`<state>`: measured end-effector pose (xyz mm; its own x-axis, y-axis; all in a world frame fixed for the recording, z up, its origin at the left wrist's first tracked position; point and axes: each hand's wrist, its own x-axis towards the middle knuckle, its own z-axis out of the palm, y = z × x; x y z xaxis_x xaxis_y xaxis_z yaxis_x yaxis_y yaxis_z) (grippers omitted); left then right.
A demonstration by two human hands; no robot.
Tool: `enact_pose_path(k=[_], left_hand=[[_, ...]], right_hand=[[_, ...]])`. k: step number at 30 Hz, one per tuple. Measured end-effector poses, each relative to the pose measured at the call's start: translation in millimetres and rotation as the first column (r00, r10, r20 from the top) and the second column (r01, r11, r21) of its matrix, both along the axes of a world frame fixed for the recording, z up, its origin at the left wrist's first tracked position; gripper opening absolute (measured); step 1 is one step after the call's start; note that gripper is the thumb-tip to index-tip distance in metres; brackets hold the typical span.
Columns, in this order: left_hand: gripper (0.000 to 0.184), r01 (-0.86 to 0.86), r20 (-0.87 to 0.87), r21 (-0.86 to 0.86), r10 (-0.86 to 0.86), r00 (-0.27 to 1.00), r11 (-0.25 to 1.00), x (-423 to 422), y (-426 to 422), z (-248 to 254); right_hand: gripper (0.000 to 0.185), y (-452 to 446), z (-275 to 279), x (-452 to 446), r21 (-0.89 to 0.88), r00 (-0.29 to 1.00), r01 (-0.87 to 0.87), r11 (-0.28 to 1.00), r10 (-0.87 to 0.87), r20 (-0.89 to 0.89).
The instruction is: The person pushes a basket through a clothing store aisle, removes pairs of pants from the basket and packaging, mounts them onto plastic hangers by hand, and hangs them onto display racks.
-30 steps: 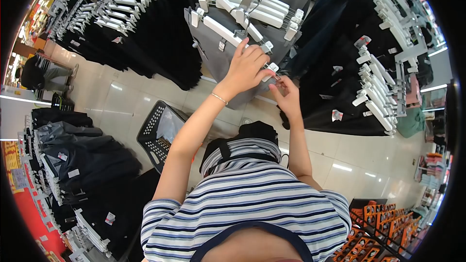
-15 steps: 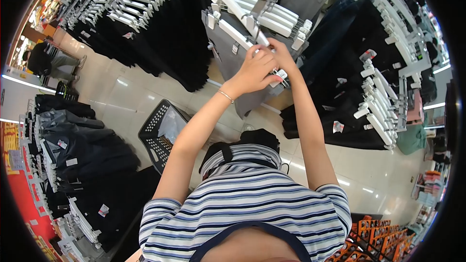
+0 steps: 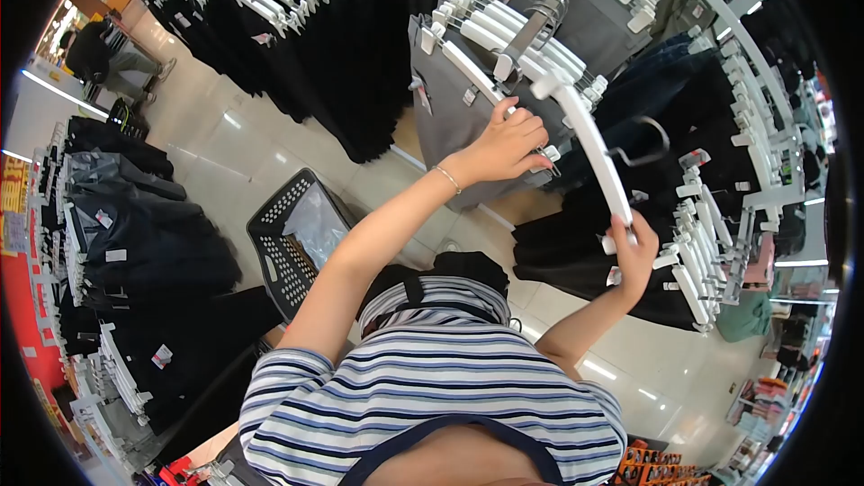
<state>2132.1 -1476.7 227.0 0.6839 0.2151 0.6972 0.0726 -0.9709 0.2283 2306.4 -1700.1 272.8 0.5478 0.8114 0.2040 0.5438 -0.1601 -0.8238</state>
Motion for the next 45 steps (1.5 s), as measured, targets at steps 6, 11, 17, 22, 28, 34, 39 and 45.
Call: enact_pose_path(k=[6, 11, 17, 22, 28, 34, 39, 45], left_hand=[[0.029, -0.005, 0.007, -0.016, 0.005, 1.0, 1.0, 21, 14, -2], [0.028, -0.03, 0.036, -0.034, 0.031, 0.999, 0.999, 50, 32, -5], [0.03, -0.045, -0.003, -0.033, 0.045, 0.999, 0.998, 57, 36, -9], [0.056, -0.131, 0.163, -0.064, 0.14, 0.977, 0.989, 10, 7, -66], [0.042, -0.283, -0.17, -0.346, 0.237, 0.956, 0.894, -101, -39, -150], [0.027, -0.737, -0.458, -0.423, 0.577, 0.676, 0.528, -226, -77, -214], [0.024, -0.773, -0.635, -0.635, 0.559, 0.532, 0.015, -307, -121, -269], [0.034, -0.753, -0.823, -0.547, 0.398, 0.404, -0.365, -366, -141, -284]], right_hand=[[0.016, -66, 5, -1, 0.052, 0.97, 0.235, 0.97, -0.238, 0.048], [0.012, -93, -6, 0, 0.159, 0.991, 0.102, 0.982, -0.087, -0.099], [0.012, -50, -13, -12, 0.086, 0.969, -0.182, 0.98, 0.193, -0.155], [0.011, 29, -14, -40, 0.072, 0.897, -0.421, 0.904, 0.426, -0.113], [0.014, 110, -15, -52, 0.072, 0.883, -0.452, 0.889, 0.457, -0.104], [0.018, 149, -42, -50, -0.03, 0.925, -0.366, 0.93, 0.36, -0.118], [0.021, 157, -63, -43, 0.012, 0.951, -0.306, 0.952, 0.307, -0.048], [0.04, 157, -78, -88, 0.484, 0.684, -0.018, 0.875, -0.342, 0.644]])
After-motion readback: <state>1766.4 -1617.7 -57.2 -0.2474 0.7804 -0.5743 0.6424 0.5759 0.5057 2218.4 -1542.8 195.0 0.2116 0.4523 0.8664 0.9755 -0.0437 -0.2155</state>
